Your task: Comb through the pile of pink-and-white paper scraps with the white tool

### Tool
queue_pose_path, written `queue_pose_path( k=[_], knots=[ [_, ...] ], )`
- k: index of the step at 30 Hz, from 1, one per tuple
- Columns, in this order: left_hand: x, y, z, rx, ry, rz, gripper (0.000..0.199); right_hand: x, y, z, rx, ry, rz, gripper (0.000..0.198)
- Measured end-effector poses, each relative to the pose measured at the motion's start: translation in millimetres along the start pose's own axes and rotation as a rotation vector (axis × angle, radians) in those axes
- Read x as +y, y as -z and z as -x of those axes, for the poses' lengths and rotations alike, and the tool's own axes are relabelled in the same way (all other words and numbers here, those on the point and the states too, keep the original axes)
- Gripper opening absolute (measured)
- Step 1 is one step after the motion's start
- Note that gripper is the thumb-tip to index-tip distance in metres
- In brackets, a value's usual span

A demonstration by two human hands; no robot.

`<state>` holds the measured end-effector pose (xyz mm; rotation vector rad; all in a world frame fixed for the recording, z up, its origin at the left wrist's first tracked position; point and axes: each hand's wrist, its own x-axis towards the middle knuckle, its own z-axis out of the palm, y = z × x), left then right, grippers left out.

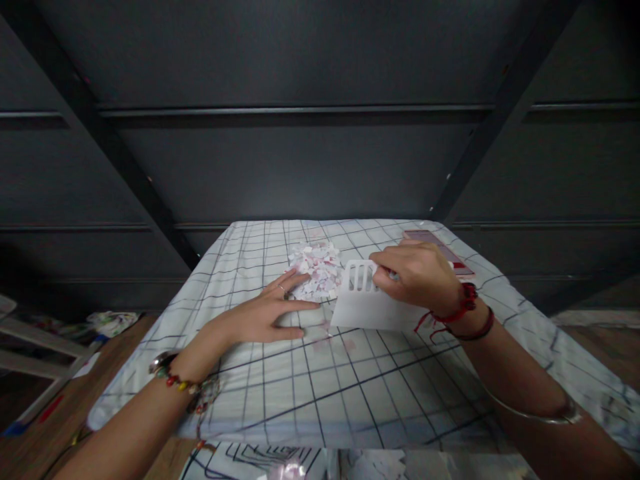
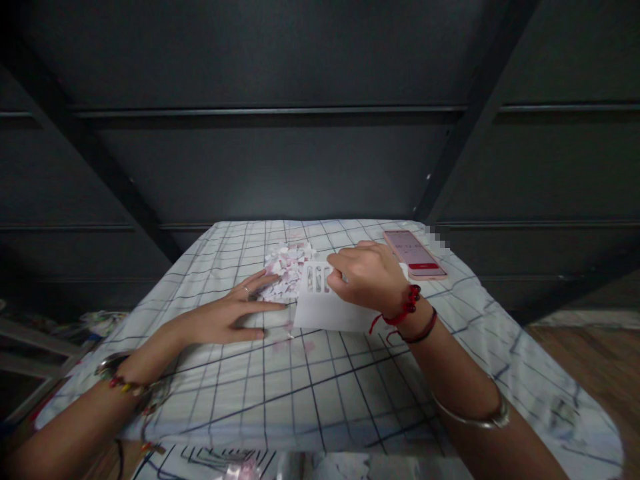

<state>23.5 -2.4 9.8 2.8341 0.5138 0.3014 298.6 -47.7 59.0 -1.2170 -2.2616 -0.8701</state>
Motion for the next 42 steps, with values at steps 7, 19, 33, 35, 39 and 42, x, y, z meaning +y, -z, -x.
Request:
queue_pose_path(
  k=[7, 19, 33, 35, 39, 42],
  knots=[
    [7, -1, -1, -0.026, -0.015, 0.018, 0.046, 8, 7, 0, -0.053, -0.028, 0.065, 0.024],
    [18, -2, -9, -0.035, -0.063, -0.012, 0.038, 10, 6, 0, -0.084, -0.053, 0.067, 0.024],
    [20, -6, -12, -0.041, -0.081, 0.001, 0.040, 3, 5, -2, 0.024, -0.037, 0.014, 0.023],
    [20, -6, -12, -0.041, -0.084, -0.003, 0.039, 4, 5, -2, 0.016, -0.041, 0.026, 0.023],
    [21, -5, -10, -0.042, -0.090, -0.007, 0.038, 7, 4, 0, -0.003, -0.041, 0.039, 0.023],
    [21, -6, -10, -0.042, -0.086, -0.010, 0.037, 10, 3, 1, -0.021, -0.048, 0.035, 0.024]
  ],
)
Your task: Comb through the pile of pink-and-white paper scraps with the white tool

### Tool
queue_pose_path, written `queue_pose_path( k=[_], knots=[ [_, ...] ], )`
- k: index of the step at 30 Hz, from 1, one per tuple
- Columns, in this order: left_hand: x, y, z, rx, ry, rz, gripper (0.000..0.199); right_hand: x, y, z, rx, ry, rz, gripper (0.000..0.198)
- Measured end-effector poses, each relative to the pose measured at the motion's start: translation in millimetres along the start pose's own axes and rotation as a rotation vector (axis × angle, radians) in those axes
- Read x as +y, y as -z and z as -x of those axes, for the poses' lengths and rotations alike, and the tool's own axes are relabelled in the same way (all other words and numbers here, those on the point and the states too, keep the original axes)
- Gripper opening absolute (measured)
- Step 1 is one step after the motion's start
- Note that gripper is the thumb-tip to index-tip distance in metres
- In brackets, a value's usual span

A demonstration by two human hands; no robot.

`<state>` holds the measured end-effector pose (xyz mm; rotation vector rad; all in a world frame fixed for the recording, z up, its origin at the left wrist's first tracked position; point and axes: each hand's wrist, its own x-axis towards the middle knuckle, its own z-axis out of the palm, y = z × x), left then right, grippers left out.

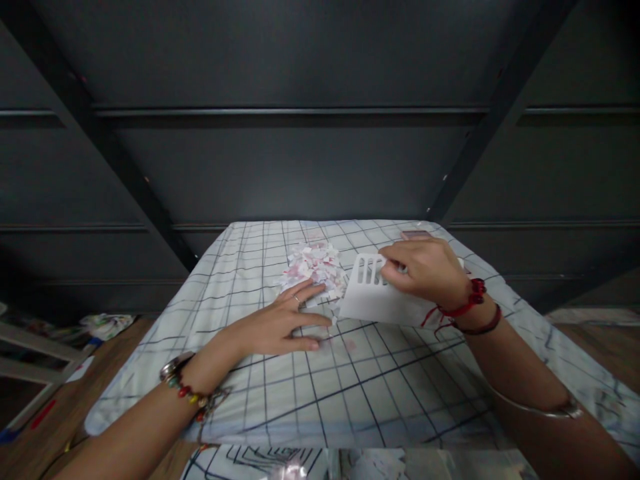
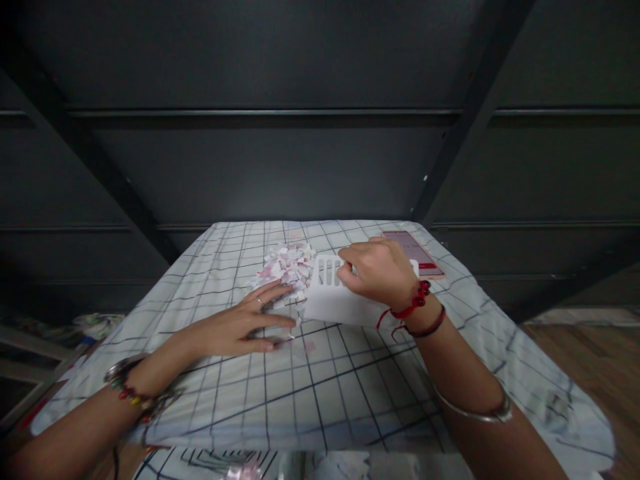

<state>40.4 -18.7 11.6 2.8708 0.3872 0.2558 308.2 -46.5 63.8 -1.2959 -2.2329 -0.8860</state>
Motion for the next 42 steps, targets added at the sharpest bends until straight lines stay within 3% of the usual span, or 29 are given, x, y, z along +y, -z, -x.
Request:
queue_pose_path(
  k=[23, 42],
  knots=[
    [-1, 0, 0, -0.003, 0.003, 0.006, 0.035, -4, -2, -1, -0.017, -0.023, 0.002, 0.023],
    [-5, -4, 2, 0.032, 0.030, 0.005, 0.048, -7, -1, -2, -0.019, -0.048, -0.031, 0.023]
  ],
)
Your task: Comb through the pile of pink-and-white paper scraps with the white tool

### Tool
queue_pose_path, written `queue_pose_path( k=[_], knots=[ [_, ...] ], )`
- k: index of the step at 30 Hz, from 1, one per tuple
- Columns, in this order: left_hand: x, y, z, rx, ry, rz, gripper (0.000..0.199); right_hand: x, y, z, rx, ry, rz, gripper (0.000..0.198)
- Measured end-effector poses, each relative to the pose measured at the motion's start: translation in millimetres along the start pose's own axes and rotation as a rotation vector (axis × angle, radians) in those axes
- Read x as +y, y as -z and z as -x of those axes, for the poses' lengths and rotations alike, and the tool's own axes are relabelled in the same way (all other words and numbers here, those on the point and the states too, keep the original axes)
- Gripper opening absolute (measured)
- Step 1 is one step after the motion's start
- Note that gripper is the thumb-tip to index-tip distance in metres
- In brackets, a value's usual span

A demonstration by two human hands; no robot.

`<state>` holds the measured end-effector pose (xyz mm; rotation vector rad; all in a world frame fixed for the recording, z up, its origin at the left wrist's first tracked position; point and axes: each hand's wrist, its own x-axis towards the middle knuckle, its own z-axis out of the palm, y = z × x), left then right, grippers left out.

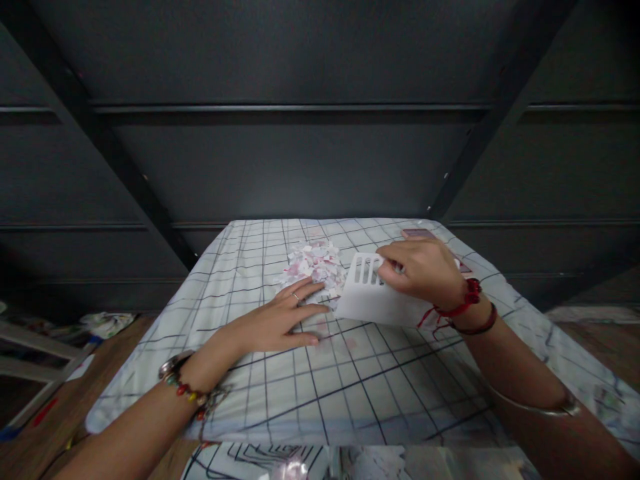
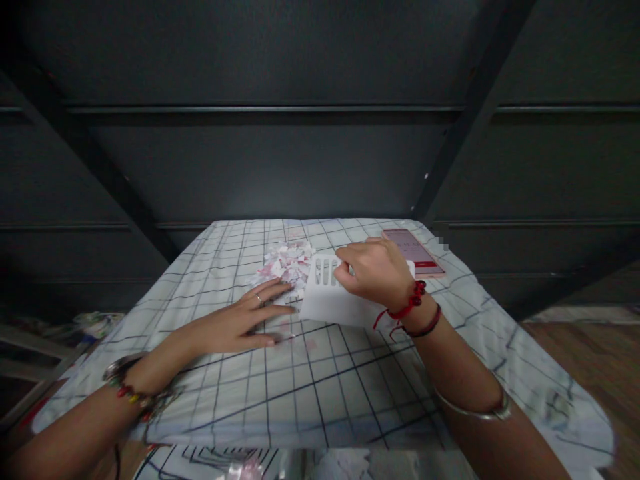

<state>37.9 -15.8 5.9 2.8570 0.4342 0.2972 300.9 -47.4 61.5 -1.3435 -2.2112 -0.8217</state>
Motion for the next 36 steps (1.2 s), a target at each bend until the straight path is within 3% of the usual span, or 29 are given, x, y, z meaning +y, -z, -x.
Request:
queue_pose_path(
  k=[5, 12, 15, 22, 36],
  knots=[
    [0, 2, -1, -0.010, 0.011, -0.008, 0.046, 0, 1, -1, -0.009, -0.005, -0.006, 0.022],
    [-2, 1, 0, 0.000, 0.009, -0.025, 0.047, 20, 3, 6, -0.147, -0.046, 0.051, 0.025],
    [-3, 0, 1, 0.017, -0.004, -0.022, 0.047, 24, 4, 7, -0.122, -0.074, 0.027, 0.026],
    [-3, 1, -1, 0.031, 0.004, -0.011, 0.046, 2, -1, 1, -0.063, -0.021, -0.026, 0.024],
    [-2, 1, -1, 0.039, -0.004, -0.028, 0.047, 11, 2, 3, -0.037, -0.051, 0.029, 0.024]
  ],
)
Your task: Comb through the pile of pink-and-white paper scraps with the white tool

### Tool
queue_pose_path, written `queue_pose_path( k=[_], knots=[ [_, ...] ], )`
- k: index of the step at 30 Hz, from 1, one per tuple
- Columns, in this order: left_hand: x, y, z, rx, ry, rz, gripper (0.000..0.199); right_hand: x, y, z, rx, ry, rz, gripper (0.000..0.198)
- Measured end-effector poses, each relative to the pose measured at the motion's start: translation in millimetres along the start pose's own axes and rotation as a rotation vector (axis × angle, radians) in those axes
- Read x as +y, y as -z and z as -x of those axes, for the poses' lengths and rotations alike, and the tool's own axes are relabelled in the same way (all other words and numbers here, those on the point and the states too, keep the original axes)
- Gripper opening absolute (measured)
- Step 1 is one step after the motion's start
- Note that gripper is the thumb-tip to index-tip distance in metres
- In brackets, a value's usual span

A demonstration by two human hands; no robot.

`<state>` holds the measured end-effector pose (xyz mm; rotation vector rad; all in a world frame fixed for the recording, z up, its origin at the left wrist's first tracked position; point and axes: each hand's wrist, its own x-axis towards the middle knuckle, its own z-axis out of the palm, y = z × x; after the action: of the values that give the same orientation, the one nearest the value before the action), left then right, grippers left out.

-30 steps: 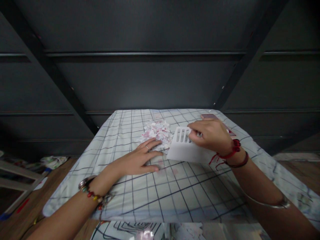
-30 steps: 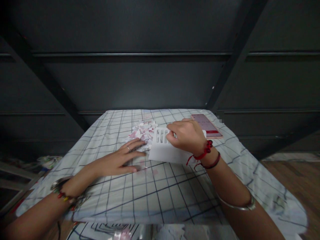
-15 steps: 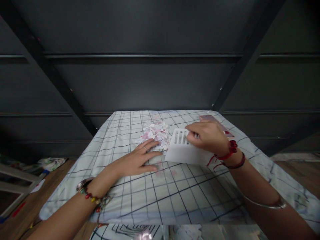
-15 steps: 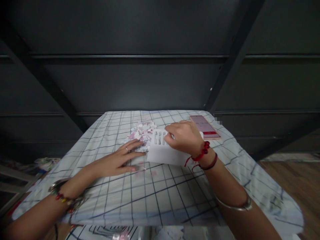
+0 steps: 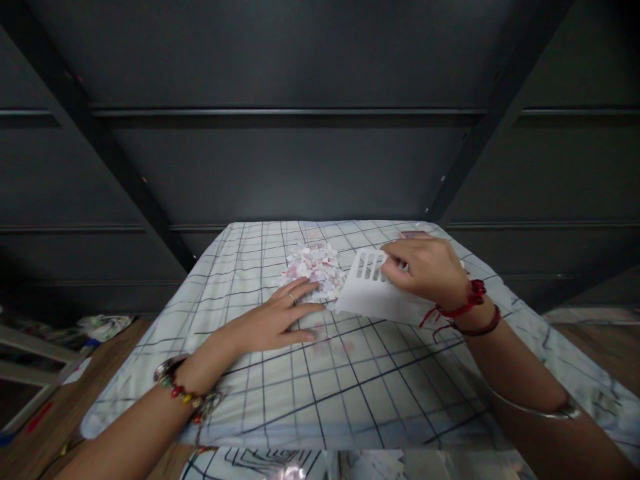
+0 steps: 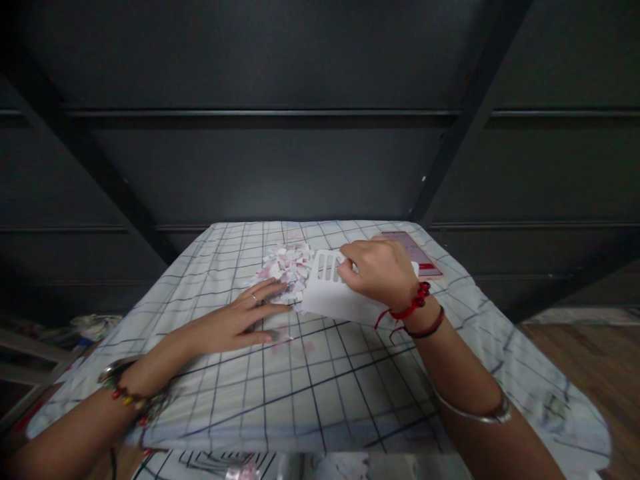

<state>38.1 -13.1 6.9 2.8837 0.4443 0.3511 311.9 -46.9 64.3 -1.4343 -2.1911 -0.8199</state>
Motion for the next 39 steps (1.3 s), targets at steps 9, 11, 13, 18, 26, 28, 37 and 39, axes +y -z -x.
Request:
queue_pose_path(
  k=[9, 11, 13, 18, 26, 28, 37, 39],
  knots=[
    [-2, -3, 1, -0.010, -0.002, -0.026, 0.047, -7, -1, -1, 0.020, -0.001, 0.021, 0.025],
    [-3, -3, 1, -0.010, -0.003, -0.026, 0.047, -11, 0, -1, 0.034, 0.019, 0.015, 0.024],
    [-3, -3, 1, -0.014, 0.001, -0.026, 0.047, -12, 1, -2, 0.038, 0.018, 0.016, 0.024],
    [-2, -3, 1, -0.015, 0.002, -0.035, 0.046, -6, 3, -1, -0.031, -0.030, 0.026, 0.026],
    [-4, -4, 1, -0.008, -0.020, -0.046, 0.046, 4, 5, 1, -0.135, -0.067, 0.102, 0.025],
    [-3, -3, 2, -0.009, -0.019, -0.050, 0.045, 5, 7, 1, -0.123, -0.084, 0.092, 0.026],
    [-2, -2, 1, -0.007, -0.017, -0.060, 0.045, 3, 3, 1, -0.164, -0.079, 0.091, 0.026],
    [-2, -2, 1, -0.008, -0.018, -0.060, 0.045, 5, 3, 1, -0.145, -0.094, 0.114, 0.026]
  ],
)
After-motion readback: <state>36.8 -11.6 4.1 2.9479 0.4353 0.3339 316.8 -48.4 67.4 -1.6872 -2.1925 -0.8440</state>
